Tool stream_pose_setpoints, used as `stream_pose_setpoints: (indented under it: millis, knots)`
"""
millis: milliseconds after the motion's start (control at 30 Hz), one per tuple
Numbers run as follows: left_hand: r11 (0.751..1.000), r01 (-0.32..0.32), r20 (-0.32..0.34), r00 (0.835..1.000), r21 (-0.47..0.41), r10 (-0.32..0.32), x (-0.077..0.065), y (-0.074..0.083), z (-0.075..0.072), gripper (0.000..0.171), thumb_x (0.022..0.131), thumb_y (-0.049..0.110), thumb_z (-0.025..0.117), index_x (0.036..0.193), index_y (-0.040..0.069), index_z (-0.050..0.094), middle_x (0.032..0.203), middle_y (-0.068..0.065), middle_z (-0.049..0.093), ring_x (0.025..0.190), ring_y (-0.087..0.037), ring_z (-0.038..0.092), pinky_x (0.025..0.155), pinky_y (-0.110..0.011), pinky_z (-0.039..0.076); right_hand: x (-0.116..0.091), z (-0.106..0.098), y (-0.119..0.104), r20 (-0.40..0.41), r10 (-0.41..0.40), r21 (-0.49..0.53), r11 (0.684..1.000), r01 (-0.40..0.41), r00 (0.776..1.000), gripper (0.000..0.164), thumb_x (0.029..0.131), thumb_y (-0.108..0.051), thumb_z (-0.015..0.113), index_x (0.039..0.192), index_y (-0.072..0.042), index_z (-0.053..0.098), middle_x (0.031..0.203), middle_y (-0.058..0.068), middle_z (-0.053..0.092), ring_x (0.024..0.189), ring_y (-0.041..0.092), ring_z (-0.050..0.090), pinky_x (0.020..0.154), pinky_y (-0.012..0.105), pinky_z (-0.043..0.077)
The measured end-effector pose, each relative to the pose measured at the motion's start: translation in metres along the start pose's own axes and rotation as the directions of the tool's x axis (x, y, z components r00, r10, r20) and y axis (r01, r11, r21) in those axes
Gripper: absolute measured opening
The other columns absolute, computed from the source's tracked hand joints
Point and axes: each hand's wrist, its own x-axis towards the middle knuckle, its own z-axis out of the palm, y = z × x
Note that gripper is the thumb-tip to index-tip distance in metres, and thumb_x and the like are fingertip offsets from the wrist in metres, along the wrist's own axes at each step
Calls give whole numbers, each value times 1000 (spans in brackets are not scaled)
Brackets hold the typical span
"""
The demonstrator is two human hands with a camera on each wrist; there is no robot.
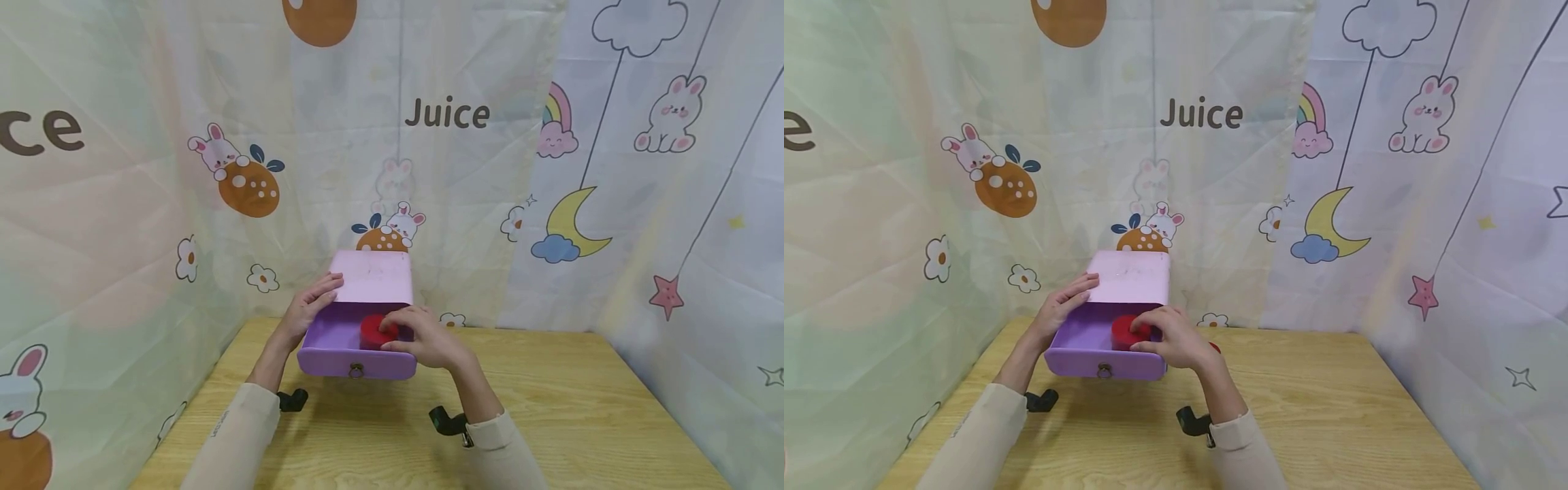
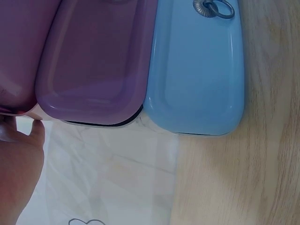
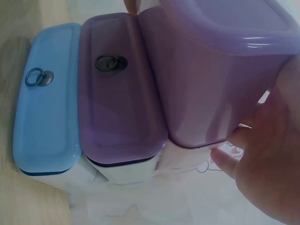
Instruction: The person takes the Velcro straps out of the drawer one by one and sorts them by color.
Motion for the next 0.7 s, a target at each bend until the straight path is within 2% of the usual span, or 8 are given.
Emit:
stream_pose_setpoints:
  millis: [167, 267, 433, 533, 700]
  knots:
    - [1000, -8, 1, 1000, -13, 9, -1, 2, 0, 42, 106, 18, 59, 145, 1, 59, 163, -11, 44, 161, -27, 21, 131, -52, 10, -2, 1, 4, -64, -10, 192, 981, 23, 998, 23, 93, -28, 81, 113, -21, 73, 117, -7, 71, 111, 16, 61, 100, 43, 50]
    - [1000, -12, 3, 1000, -9, 12, -1, 3, 0, 43, 106, 18, 59, 145, 0, 58, 164, -12, 44, 161, -28, 21, 131, -53, 10, -6, -1, 5, -97, 10, 276, 961, 17, 995, 23, 93, -28, 80, 114, -24, 73, 116, -7, 71, 110, 17, 62, 98, 44, 51]
    - [1000, -9, 4, 1000, 2, 9, -1, 2, -1, 42, 107, 19, 59, 145, 1, 59, 164, -12, 43, 161, -28, 21, 131, -54, 9, -13, -4, 6, -141, 11, 313, 949, 34, 990, 24, 95, -26, 78, 118, -24, 72, 126, -4, 70, 120, 20, 62, 105, 50, 49]
    - [1000, -6, 4, 1000, 5, 6, 0, 2, -2, 43, 107, 20, 59, 146, 2, 59, 164, -11, 43, 161, -28, 20, 131, -54, 9, -17, -5, 8, -170, 10, 328, 943, 47, 985, 25, 97, -21, 75, 121, -22, 71, 130, -1, 68, 122, 22, 61, 104, 50, 50]
    - [1000, -1, 7, 1000, -5, 1, 0, 1, -2, 42, 107, 20, 59, 146, 2, 59, 165, -11, 42, 162, -28, 18, 131, -54, 9, -24, -4, 14, -262, 45, 337, 940, 48, 964, 25, 98, -17, 74, 123, -16, 69, 130, 4, 68, 120, 25, 61, 106, 52, 50]
